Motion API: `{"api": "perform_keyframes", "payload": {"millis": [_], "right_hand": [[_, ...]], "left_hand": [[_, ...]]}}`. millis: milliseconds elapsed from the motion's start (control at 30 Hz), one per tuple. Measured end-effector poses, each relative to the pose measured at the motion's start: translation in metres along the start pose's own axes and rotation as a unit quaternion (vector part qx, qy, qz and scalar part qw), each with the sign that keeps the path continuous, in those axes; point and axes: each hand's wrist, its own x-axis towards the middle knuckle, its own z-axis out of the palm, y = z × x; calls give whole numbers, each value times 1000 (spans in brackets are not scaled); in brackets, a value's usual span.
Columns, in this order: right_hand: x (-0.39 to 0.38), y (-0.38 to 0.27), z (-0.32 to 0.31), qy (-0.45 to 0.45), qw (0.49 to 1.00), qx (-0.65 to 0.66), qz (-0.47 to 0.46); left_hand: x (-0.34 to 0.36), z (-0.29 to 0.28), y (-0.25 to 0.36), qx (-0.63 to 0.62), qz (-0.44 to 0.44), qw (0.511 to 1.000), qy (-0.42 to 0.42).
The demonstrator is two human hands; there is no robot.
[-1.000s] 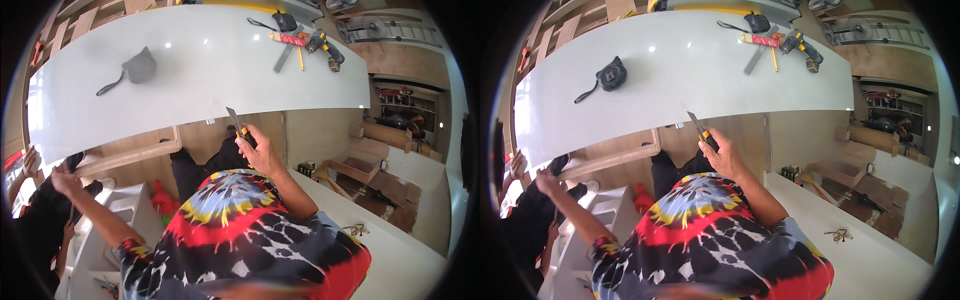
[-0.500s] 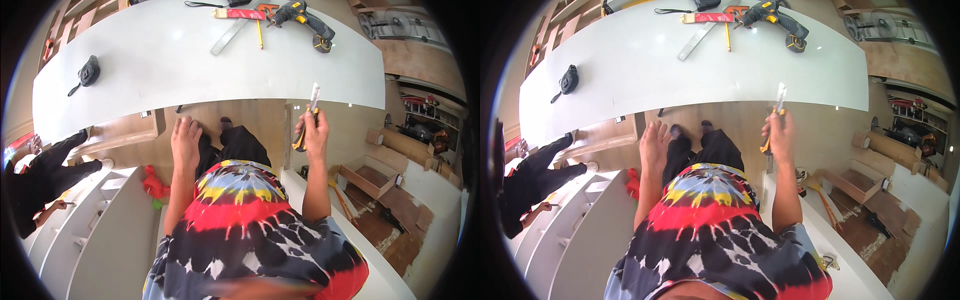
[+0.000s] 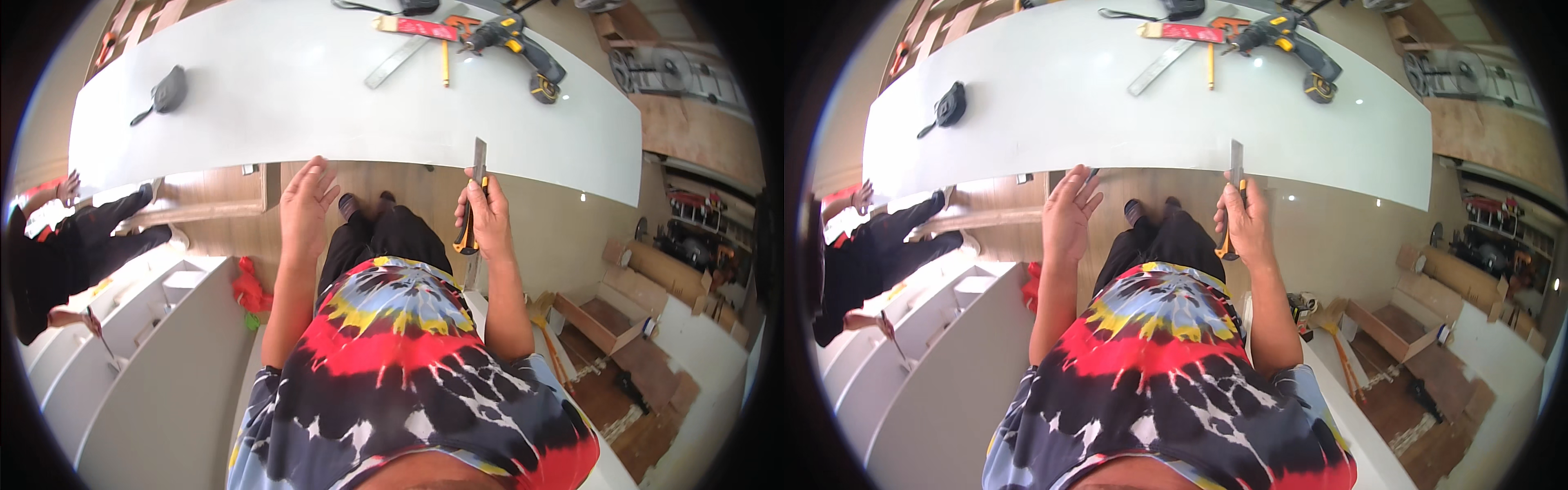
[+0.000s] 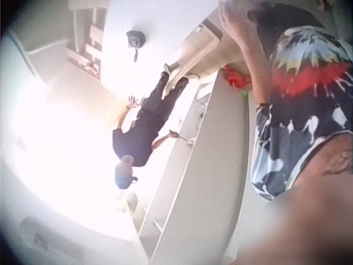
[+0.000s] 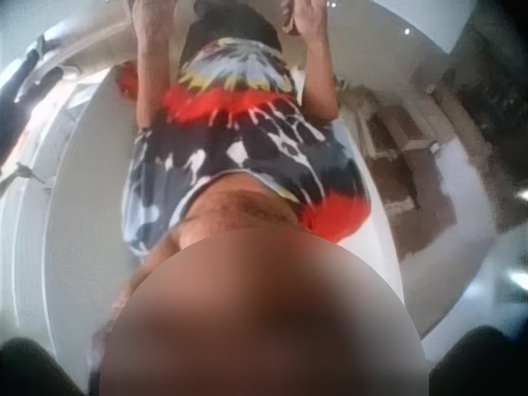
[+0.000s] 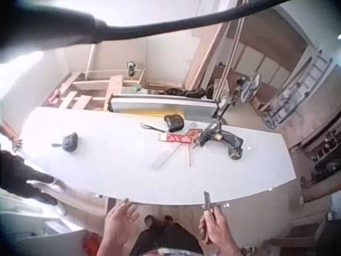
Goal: The person uses a utility knife to score and cut a white laminate sheet placed on a workbench. They repeatedly score along a straight line, then snap the sheet to separate a strip. The person continues to score and remove additional strips from the sheet.
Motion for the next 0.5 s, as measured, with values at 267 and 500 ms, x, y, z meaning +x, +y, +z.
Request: {"api": "perform_keyframes", "payload": {"millis": [267, 500], "right_hand": [[6, -7, 35, -232, 922, 295, 98], [21, -25, 2, -313, 906, 236, 160]], "left_hand": [[-23, 19, -21, 126, -32, 991, -11], [-18, 50, -35, 398, 178, 893, 110]]}}
